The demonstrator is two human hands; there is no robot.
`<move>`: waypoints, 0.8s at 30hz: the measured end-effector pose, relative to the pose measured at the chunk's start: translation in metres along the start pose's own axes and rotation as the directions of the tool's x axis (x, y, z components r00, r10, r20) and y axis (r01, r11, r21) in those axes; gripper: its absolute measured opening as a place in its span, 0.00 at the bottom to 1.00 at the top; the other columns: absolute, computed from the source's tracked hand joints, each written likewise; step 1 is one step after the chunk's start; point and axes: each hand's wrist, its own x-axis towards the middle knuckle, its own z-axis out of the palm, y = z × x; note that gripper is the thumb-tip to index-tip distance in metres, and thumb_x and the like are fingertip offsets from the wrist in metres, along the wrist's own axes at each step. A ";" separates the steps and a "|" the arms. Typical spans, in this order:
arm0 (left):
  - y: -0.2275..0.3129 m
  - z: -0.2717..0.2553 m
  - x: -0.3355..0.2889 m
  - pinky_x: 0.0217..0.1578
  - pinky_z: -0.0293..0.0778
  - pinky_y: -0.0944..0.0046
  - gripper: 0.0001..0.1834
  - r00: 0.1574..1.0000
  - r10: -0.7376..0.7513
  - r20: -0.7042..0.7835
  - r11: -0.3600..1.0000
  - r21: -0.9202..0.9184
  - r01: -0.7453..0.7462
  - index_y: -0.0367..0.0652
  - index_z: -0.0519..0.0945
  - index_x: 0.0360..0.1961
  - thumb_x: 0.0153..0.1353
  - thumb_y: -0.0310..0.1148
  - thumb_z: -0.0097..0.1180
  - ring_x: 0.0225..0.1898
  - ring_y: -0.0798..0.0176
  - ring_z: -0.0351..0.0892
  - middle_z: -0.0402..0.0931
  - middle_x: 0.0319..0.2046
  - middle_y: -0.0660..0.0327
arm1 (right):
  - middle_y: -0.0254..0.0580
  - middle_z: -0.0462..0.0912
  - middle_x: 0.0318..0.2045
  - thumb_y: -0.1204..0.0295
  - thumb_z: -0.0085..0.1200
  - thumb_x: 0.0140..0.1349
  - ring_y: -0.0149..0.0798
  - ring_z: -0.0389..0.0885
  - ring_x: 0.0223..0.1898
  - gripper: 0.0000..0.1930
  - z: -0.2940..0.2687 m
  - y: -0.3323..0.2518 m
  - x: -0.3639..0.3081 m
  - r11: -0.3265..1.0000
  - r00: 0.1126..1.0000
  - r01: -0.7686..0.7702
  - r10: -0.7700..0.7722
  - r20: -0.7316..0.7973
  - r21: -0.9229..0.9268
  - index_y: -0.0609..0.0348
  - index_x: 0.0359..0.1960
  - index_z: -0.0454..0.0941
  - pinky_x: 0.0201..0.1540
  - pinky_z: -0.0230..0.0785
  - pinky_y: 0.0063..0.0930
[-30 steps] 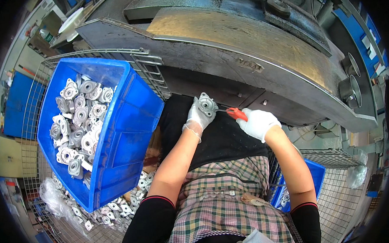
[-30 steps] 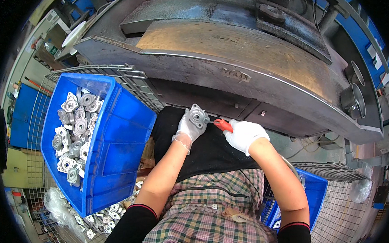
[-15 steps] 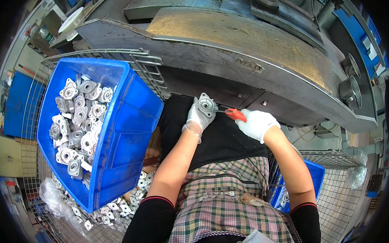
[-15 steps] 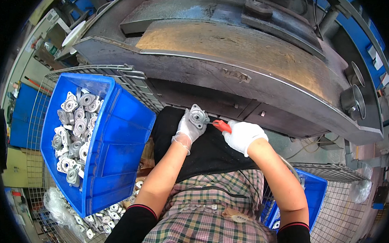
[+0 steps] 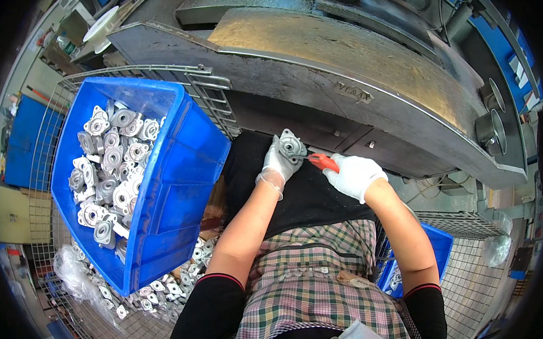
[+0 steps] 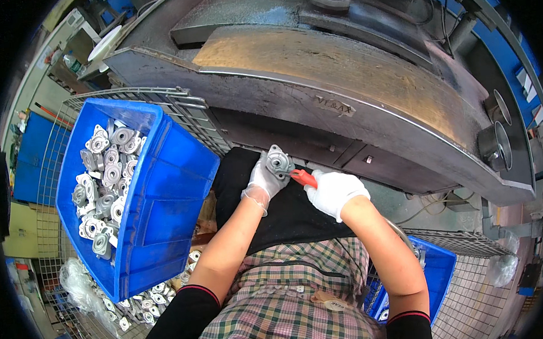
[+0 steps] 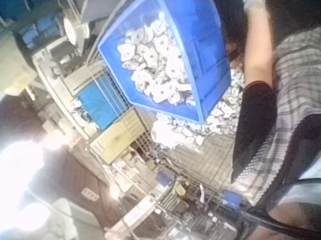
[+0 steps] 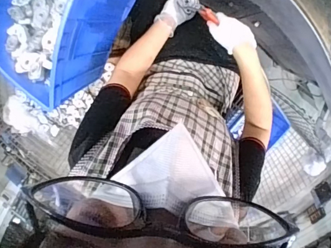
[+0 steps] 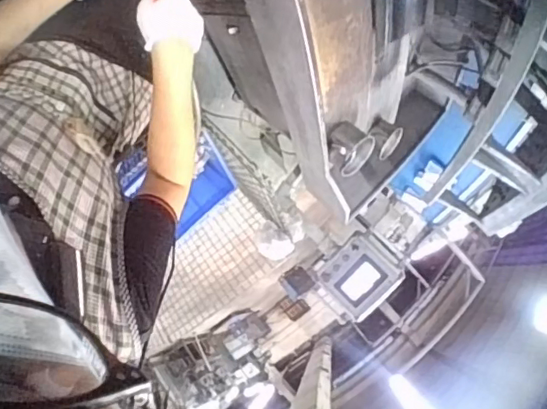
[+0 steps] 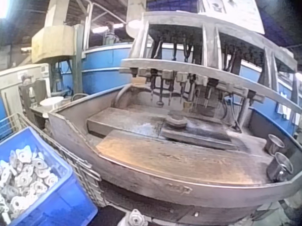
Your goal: The recorder uses an air nozzle to clean small metal components and inspects them before placing them into bins.
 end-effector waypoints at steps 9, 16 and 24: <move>-0.096 0.045 -0.021 0.50 0.71 0.51 0.26 0.900 0.434 -0.043 0.684 0.666 -0.298 0.52 0.76 0.47 0.68 0.58 0.34 0.47 0.55 0.76 0.78 0.42 0.62 | 0.52 0.83 0.37 0.53 0.44 0.62 0.54 0.81 0.41 0.21 -0.001 0.018 -0.004 0.996 0.996 -0.092 0.092 -0.012 -0.001 0.55 0.47 0.75 0.46 0.71 0.45; -0.086 0.040 -0.020 0.49 0.70 0.51 0.26 0.952 0.304 0.024 0.706 0.666 -0.242 0.53 0.76 0.47 0.69 0.58 0.32 0.47 0.55 0.75 0.78 0.44 0.62 | 0.53 0.83 0.37 0.53 0.44 0.62 0.55 0.81 0.40 0.21 0.001 0.022 -0.003 0.995 0.995 -0.096 0.096 -0.013 -0.011 0.55 0.46 0.75 0.45 0.71 0.45; -0.023 -0.001 0.003 0.62 0.59 0.53 0.27 0.916 -0.260 0.306 0.949 -0.094 0.300 0.55 0.73 0.55 0.69 0.57 0.31 0.59 0.57 0.68 0.72 0.55 0.64 | 0.53 0.83 0.35 0.53 0.44 0.63 0.55 0.82 0.38 0.20 -0.003 0.001 0.008 0.999 0.999 -0.035 0.035 -0.021 -0.011 0.55 0.46 0.74 0.43 0.72 0.46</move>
